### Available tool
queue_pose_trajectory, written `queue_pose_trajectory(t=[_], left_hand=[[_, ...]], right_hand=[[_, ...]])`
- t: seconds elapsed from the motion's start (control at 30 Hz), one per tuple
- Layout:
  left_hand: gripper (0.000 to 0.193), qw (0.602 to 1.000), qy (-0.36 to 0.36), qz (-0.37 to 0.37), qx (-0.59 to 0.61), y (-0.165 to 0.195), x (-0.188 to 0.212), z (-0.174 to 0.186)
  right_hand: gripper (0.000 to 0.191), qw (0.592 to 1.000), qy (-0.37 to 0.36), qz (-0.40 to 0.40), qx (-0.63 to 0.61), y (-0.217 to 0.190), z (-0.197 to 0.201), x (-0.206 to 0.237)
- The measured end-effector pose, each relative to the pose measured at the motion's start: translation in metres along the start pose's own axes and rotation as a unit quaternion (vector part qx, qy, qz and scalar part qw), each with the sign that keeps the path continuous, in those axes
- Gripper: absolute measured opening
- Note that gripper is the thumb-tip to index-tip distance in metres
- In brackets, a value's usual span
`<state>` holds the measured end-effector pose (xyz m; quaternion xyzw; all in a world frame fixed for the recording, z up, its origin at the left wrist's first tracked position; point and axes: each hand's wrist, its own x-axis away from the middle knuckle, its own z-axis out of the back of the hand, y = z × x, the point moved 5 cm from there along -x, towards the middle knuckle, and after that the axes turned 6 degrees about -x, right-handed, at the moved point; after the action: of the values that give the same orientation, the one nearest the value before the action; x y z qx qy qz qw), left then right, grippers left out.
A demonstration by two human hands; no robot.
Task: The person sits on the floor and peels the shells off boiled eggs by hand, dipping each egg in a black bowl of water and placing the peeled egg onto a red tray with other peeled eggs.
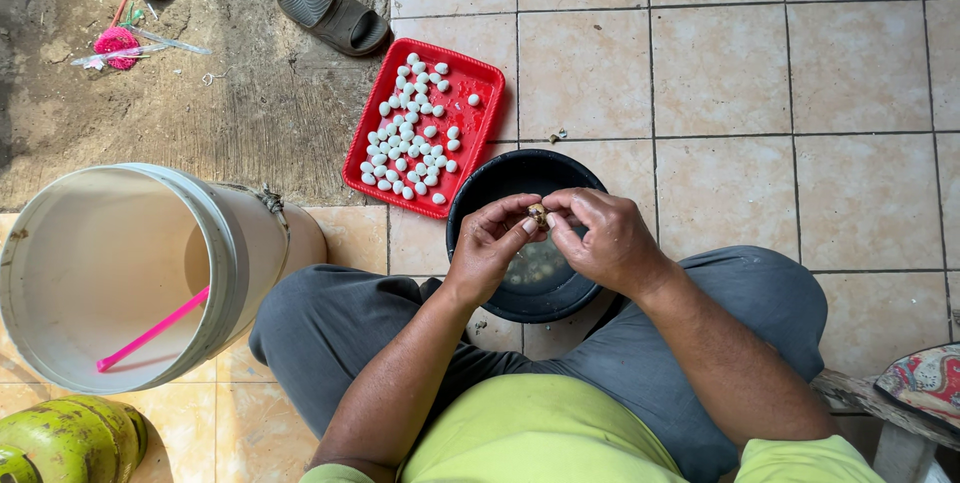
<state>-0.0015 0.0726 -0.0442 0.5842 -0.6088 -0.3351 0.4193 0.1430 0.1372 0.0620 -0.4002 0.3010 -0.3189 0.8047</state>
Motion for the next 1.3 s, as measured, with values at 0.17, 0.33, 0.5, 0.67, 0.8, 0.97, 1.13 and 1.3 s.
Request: queue_pose_trajectory(t=[0.17,0.33,0.5,0.67,0.8,0.97,1.13,1.3], left_hand=[[0.029,0.990,0.003,-0.065,-0.121,0.009,0.003,-0.004],[0.029,0.986,0.018,-0.055,-0.157,0.013,0.003,-0.007],[0.030,0.986,0.018,-0.044,-0.159,0.013,0.003,-0.006],[0.030,0.986,0.023,-0.055,-0.156,0.011,0.004,-0.006],[0.029,0.991,0.009,-0.053,-0.124,0.009,0.004,-0.007],[0.030,0.999,-0.023,-0.017,-0.014,0.005,0.003,-0.009],[0.032,0.999,-0.005,0.009,-0.044,0.005,0.003,-0.004],[0.031,0.999,0.003,-0.001,-0.033,0.006,0.001,0.002]], right_hand=[[0.015,0.994,-0.015,0.073,0.082,-0.004,-0.001,-0.002],[0.020,0.991,-0.034,0.079,0.100,-0.002,-0.001,0.001],[0.019,0.988,-0.050,0.091,0.112,-0.004,-0.002,0.001],[0.017,0.989,-0.031,0.103,0.105,-0.007,-0.002,-0.001],[0.013,0.992,-0.018,0.071,0.104,-0.003,-0.002,-0.003],[0.008,0.989,-0.014,-0.119,-0.081,0.020,-0.002,-0.001],[0.009,0.978,-0.005,-0.152,-0.142,0.029,-0.003,-0.002],[0.020,0.999,-0.034,0.009,0.019,0.010,0.007,-0.005]])
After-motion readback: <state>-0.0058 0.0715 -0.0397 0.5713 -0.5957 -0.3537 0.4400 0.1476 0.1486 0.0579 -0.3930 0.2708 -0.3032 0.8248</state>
